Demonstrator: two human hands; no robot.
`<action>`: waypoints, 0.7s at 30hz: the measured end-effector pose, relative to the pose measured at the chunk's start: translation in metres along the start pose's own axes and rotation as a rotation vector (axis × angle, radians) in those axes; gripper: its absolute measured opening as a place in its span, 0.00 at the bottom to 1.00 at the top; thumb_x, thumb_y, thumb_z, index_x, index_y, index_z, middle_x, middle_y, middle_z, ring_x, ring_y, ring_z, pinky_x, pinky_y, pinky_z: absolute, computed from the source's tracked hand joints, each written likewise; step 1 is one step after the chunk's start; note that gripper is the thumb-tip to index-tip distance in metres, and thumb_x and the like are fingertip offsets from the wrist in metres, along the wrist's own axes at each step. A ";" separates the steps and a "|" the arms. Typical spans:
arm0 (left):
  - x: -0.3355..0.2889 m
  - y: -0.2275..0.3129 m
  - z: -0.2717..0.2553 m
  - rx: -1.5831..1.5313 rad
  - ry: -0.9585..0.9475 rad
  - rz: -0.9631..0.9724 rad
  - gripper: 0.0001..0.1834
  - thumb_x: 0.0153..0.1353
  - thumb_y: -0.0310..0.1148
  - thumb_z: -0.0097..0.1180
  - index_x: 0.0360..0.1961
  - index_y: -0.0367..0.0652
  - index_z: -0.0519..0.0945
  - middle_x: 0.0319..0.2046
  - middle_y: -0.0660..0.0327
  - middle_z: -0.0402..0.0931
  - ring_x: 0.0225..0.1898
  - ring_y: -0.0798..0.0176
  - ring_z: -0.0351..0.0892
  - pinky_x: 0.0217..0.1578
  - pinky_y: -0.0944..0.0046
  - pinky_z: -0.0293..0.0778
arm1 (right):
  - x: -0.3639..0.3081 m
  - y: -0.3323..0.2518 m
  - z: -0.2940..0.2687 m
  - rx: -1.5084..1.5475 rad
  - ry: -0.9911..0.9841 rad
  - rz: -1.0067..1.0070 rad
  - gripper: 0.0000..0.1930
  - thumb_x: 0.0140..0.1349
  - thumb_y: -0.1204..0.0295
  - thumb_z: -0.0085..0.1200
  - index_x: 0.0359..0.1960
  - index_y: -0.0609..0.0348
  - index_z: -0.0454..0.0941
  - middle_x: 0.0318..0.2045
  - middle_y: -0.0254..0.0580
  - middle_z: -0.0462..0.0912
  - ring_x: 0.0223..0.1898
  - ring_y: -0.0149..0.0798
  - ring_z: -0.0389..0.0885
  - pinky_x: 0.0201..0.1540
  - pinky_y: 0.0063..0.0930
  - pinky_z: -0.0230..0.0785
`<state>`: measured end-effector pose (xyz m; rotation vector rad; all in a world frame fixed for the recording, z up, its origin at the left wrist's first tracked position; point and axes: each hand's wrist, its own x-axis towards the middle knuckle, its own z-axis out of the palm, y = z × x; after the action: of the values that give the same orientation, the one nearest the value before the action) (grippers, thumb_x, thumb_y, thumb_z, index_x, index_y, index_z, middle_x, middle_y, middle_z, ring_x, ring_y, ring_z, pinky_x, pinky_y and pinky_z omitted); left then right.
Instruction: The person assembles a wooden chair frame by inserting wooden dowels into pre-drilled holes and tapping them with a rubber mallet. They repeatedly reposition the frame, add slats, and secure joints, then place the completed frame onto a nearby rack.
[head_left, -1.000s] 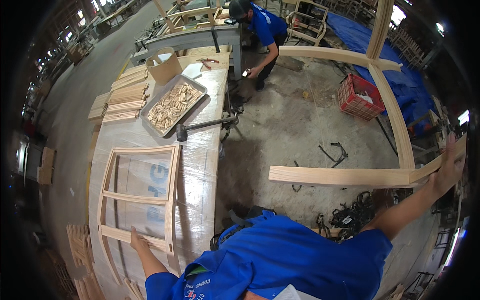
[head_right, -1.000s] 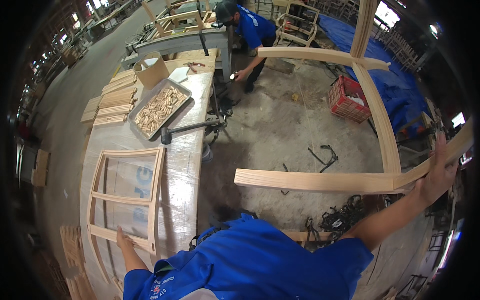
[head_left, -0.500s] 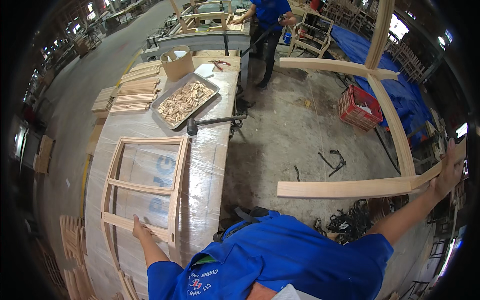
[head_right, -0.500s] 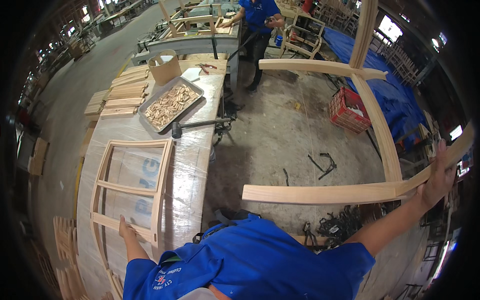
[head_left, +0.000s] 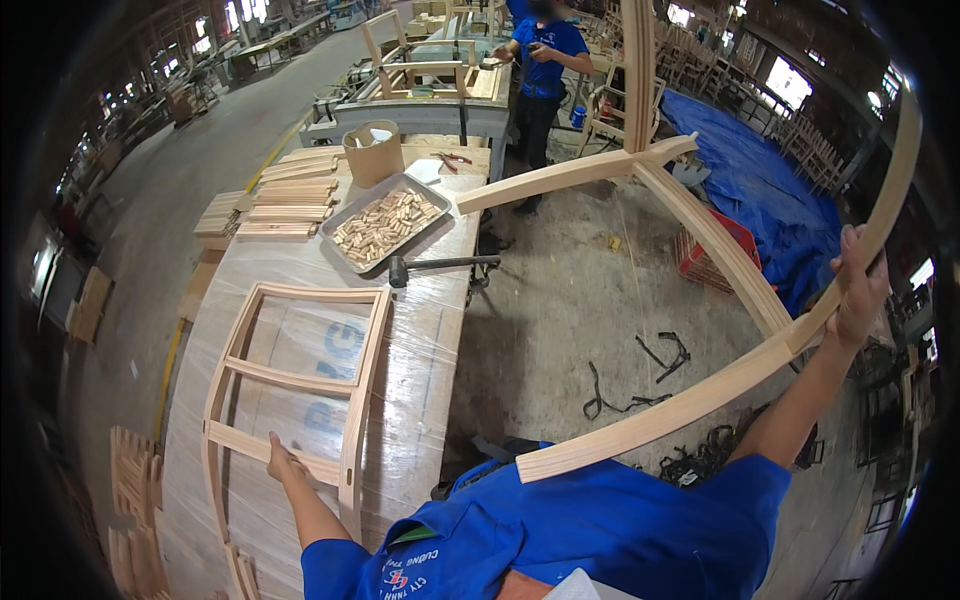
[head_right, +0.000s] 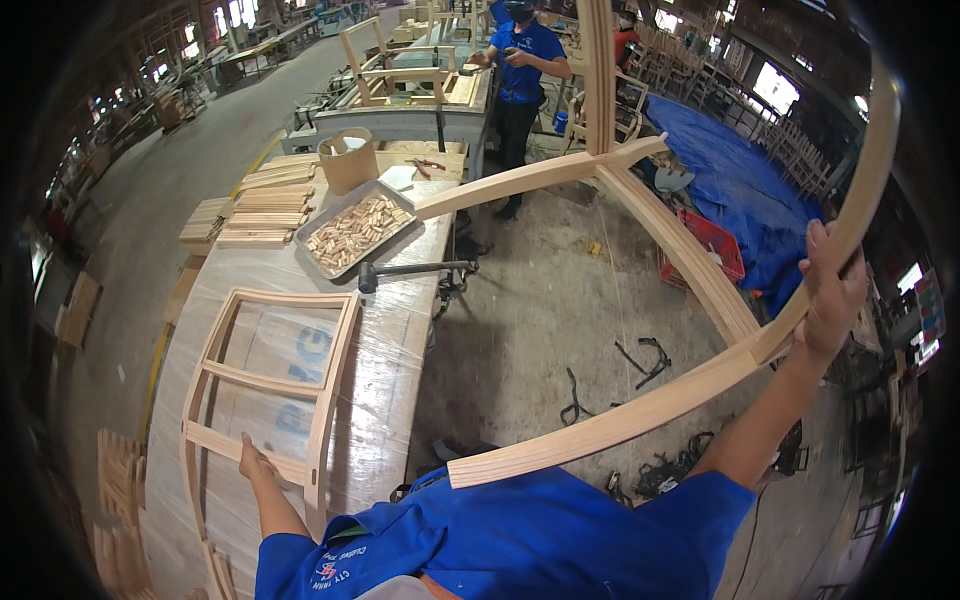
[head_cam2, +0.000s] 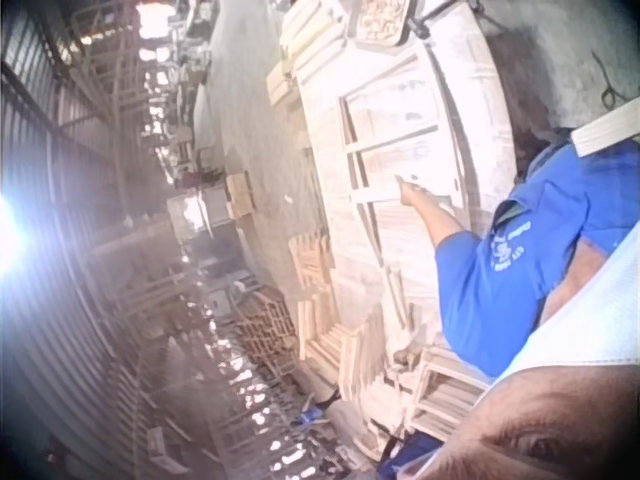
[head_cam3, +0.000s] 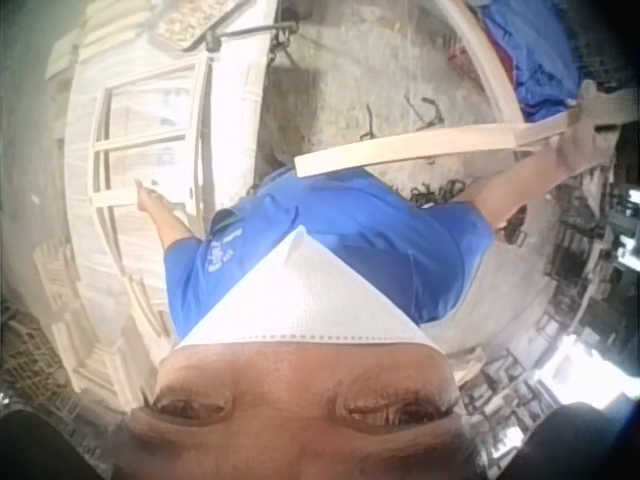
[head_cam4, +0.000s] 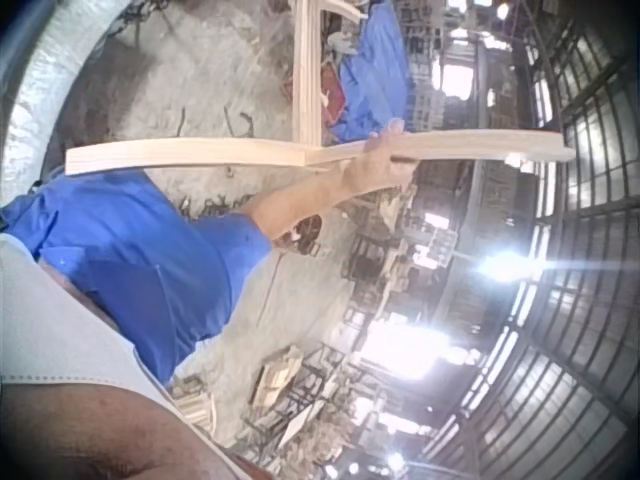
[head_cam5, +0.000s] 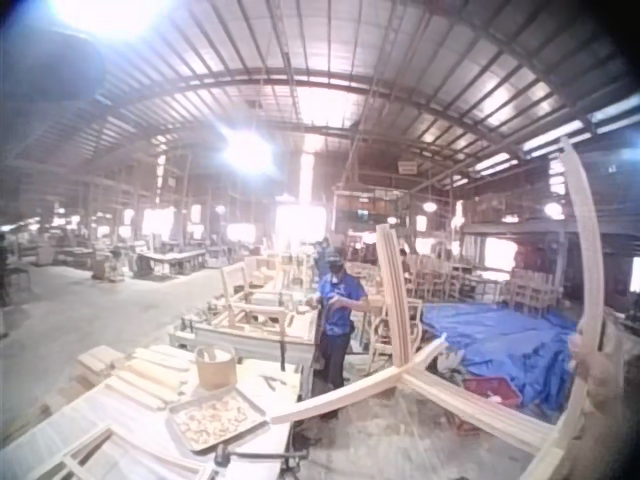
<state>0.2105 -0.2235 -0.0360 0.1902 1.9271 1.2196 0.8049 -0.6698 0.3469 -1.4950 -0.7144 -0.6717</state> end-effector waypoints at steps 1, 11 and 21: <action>0.001 -0.002 -0.001 -0.064 -0.015 0.023 0.22 0.55 0.43 0.77 0.32 0.36 0.81 0.22 0.60 0.75 0.17 0.63 0.68 0.21 0.59 0.70 | 0.000 -0.003 0.009 0.014 -0.016 0.002 0.18 0.61 0.68 0.71 0.48 0.62 0.79 0.35 0.29 0.79 0.32 0.21 0.75 0.36 0.16 0.68; 0.013 -0.015 -0.028 0.143 0.030 0.286 0.24 0.60 0.40 0.71 0.45 0.30 0.78 0.34 0.50 0.80 0.32 0.51 0.80 0.33 0.54 0.77 | -0.005 -0.023 0.085 0.045 -0.114 0.040 0.24 0.58 0.61 0.73 0.48 0.64 0.78 0.34 0.31 0.78 0.28 0.22 0.73 0.31 0.17 0.66; -0.069 -0.011 0.019 0.292 -0.292 1.326 0.35 0.59 0.36 0.70 0.65 0.34 0.71 0.54 0.43 0.76 0.57 0.45 0.76 0.60 0.50 0.70 | -0.016 -0.090 0.177 0.275 -0.297 0.051 0.31 0.51 0.56 0.78 0.45 0.69 0.80 0.32 0.36 0.81 0.29 0.25 0.76 0.32 0.19 0.68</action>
<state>0.2715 -0.2523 -0.0102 1.8982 1.6198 1.5013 0.7241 -0.4918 0.3837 -1.3639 -0.9510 -0.2992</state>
